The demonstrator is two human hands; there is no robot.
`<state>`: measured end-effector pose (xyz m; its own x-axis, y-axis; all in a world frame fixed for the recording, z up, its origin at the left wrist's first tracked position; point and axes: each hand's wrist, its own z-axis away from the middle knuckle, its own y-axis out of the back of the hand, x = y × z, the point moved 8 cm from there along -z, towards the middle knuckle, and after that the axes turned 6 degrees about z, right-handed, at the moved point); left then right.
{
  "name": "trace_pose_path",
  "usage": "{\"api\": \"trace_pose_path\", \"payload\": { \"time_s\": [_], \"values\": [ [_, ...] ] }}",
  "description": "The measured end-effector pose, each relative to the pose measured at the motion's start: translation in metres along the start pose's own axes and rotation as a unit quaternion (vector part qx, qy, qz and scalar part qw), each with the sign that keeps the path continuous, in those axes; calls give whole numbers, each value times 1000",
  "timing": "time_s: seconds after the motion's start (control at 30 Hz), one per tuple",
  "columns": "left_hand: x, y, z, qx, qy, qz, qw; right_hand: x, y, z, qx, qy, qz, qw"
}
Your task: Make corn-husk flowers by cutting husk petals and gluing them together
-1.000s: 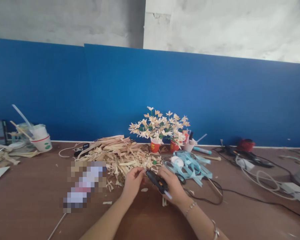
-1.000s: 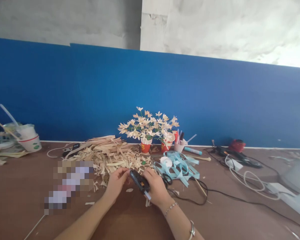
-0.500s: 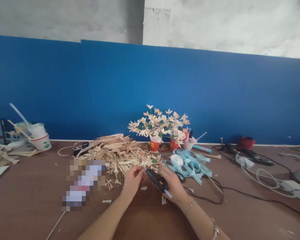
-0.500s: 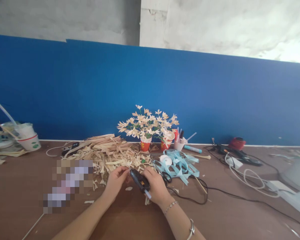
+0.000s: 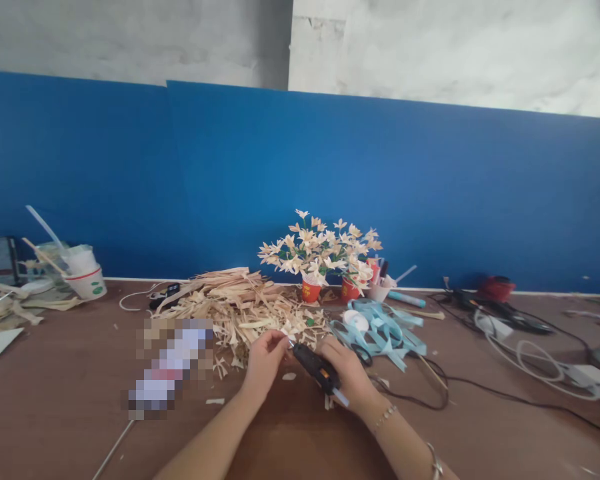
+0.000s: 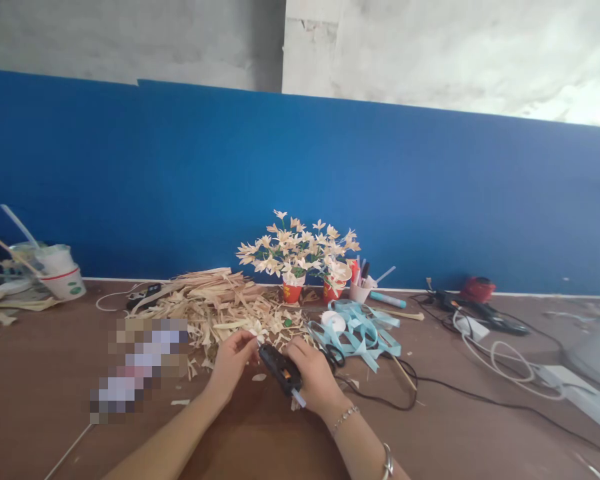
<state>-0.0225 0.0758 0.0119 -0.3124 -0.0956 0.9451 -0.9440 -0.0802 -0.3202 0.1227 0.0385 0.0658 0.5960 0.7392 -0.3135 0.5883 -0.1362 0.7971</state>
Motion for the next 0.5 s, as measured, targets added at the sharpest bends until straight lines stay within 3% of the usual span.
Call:
{"api": "trace_pose_path", "payload": {
  "time_s": [0.5],
  "values": [
    [0, -1, 1, 9, 10, 7, 1000, -4, 2, -2, 2, 7, 7, 1000]
  ]
}}
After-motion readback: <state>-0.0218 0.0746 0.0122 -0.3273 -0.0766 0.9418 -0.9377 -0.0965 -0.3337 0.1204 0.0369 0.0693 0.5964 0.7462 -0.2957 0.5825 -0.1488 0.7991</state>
